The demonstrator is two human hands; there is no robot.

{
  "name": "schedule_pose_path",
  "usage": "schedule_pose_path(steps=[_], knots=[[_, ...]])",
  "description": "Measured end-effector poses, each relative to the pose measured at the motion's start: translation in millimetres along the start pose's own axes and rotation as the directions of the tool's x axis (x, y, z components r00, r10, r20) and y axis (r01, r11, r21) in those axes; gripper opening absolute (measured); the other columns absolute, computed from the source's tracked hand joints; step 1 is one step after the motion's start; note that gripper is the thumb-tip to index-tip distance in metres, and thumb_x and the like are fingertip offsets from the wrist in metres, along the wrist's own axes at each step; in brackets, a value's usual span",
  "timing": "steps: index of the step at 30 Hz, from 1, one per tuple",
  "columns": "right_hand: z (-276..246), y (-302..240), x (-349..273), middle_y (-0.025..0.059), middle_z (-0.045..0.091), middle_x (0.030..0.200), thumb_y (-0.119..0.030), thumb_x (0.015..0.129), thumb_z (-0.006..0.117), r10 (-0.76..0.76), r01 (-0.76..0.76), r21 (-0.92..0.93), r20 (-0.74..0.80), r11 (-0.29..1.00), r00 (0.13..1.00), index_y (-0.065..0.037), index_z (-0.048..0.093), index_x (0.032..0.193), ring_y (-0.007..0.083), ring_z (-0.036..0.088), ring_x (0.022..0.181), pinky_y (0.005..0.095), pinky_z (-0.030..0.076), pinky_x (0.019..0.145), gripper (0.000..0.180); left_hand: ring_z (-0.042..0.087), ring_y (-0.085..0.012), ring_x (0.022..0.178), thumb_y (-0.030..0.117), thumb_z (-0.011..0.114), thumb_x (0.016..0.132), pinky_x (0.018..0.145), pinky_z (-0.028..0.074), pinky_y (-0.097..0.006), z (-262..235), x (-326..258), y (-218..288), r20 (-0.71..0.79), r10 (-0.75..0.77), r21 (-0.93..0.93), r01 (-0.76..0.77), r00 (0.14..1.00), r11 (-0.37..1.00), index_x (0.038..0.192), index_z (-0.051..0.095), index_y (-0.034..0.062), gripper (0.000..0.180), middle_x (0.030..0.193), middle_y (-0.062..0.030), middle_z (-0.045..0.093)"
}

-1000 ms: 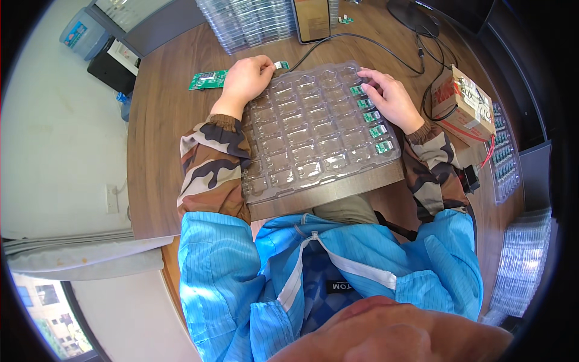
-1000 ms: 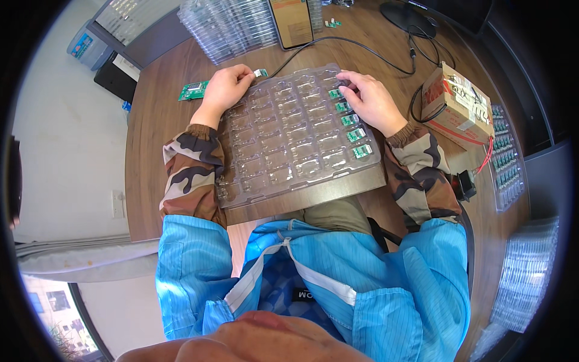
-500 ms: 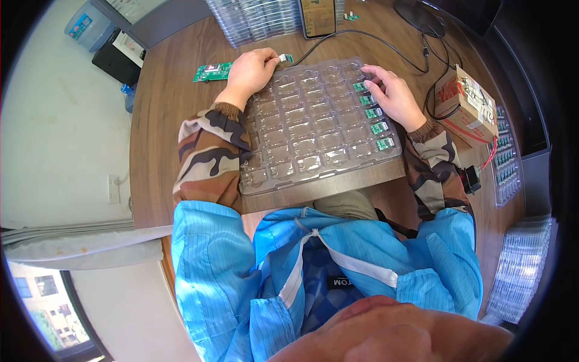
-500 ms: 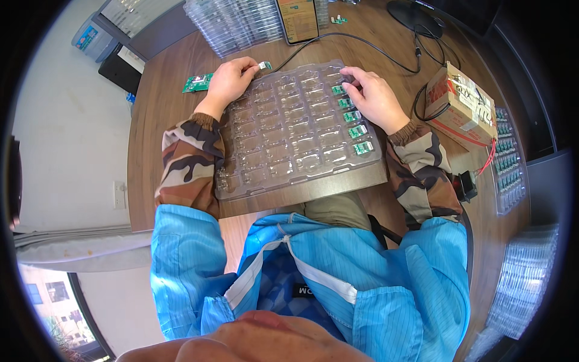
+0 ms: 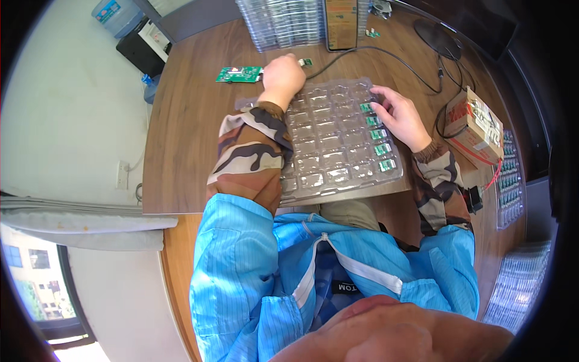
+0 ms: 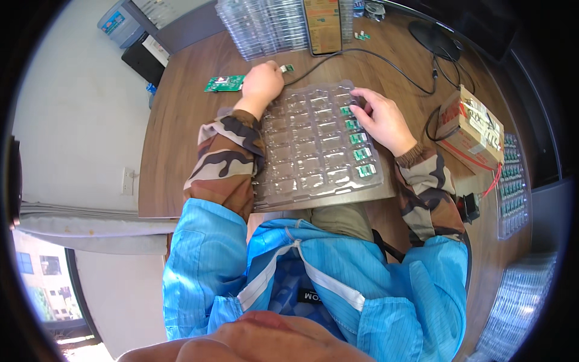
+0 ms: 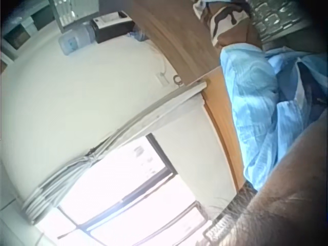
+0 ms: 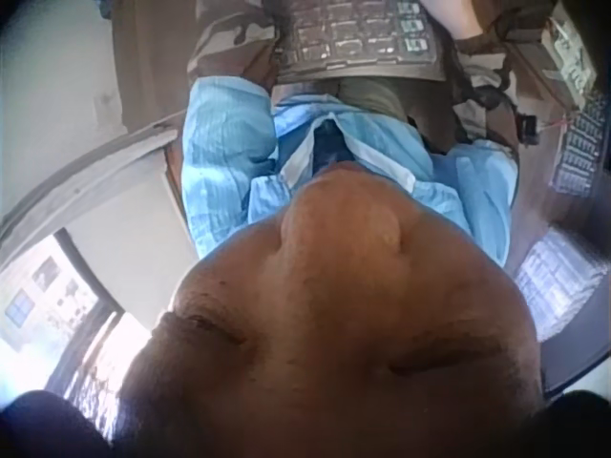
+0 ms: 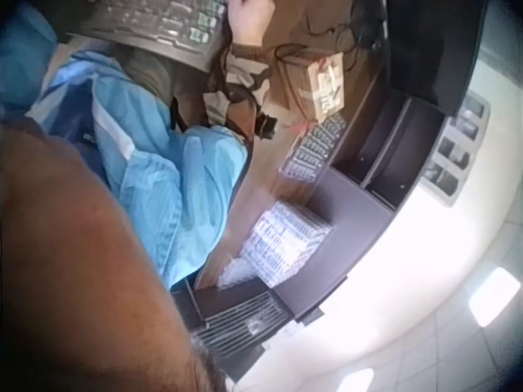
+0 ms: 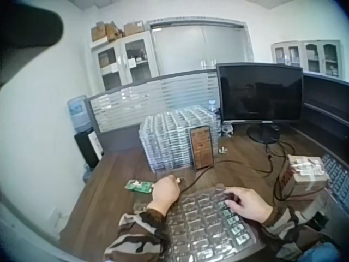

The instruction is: Picking up small electronic components and placing them into specific slots in a plastic tray.

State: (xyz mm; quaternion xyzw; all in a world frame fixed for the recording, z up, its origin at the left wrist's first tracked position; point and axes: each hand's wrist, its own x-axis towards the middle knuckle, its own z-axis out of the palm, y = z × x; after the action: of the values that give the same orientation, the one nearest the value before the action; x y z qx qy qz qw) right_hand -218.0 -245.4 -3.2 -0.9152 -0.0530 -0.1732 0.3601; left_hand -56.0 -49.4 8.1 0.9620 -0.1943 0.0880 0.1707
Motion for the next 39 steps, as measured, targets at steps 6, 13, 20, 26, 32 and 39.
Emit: schedule_pose_path(steps=[6,13,20,26,32,39], knots=[[2,-3,0,0.0090,0.052,0.063,-0.015,0.077,0.060,0.012,-0.015,0.069,0.051,0.997,0.999,-0.005,0.054,0.104,0.0144,0.047,0.047,0.0270,0.039,0.047,0.029,0.056,-0.0344,0.082,0.025,0.047,0.080,0.074,0.044,-0.043,8,0,-17,-0.055,0.027,-0.092,-0.032,0.998,0.995,0.083,0.060,0.0059,0.023,0.084,-0.0167,0.060],[-1,-3,1,0.0095,0.056,0.075,-0.017,0.079,0.058,0.021,-0.028,0.087,0.085,0.996,0.996,-0.003,0.054,0.103,0.0131,0.048,0.052,0.0258,0.040,0.051,0.028,0.057,-0.0329,0.081,0.024,0.047,0.080,0.073,0.044,-0.042,5,-1,-20,-0.024,0.053,-0.072,-0.055,0.998,0.996,0.081,0.060,0.0063,0.022,0.083,-0.0161,0.061],[-2,0,2,0.0092,0.058,0.089,-0.018,0.082,0.056,0.013,-0.018,0.093,0.050,0.996,0.999,-0.001,0.053,0.101,0.0140,0.052,0.059,0.0257,0.043,0.057,0.026,0.057,-0.0323,0.083,0.025,0.047,0.079,0.073,0.045,-0.041,0,1,-18,0.015,0.047,-0.106,-0.045,0.999,0.993,0.083,0.061,0.0085,0.022,0.084,-0.0150,0.061],[0,0,2,0.0099,0.058,0.088,-0.019,0.082,0.056,0.016,-0.019,0.097,0.027,0.995,0.999,-0.001,0.054,0.099,0.0161,0.055,0.064,0.0262,0.044,0.060,0.025,0.057,-0.0324,0.084,0.023,0.043,0.080,0.076,0.045,-0.041,-1,-1,-20,0.002,0.045,-0.086,-0.044,0.999,0.995,0.086,0.061,0.0066,0.026,0.086,-0.0165,0.061],[-1,1,2,0.0109,0.059,0.085,-0.021,0.082,0.055,-0.012,0.010,0.075,0.034,0.997,0.999,-0.001,0.054,0.098,0.0180,0.055,0.064,0.0284,0.044,0.059,0.026,0.057,-0.0323,0.084,0.025,0.044,0.080,0.075,0.045,-0.041,2,1,-24,0.014,0.030,-0.080,-0.029,0.999,0.996,0.086,0.061,0.0077,0.025,0.086,-0.0160,0.061],[0,2,2,0.0109,0.059,0.085,-0.020,0.082,0.055,-0.034,0.031,0.094,0.031,0.995,0.999,-0.001,0.055,0.097,0.0177,0.055,0.064,0.0285,0.044,0.059,0.024,0.058,-0.0324,0.082,0.025,0.044,0.080,0.073,0.045,-0.041,2,-1,-25,-0.008,0.007,-0.083,-0.008,1.000,0.997,0.085,0.061,0.0078,0.025,0.085,-0.0156,0.061]])
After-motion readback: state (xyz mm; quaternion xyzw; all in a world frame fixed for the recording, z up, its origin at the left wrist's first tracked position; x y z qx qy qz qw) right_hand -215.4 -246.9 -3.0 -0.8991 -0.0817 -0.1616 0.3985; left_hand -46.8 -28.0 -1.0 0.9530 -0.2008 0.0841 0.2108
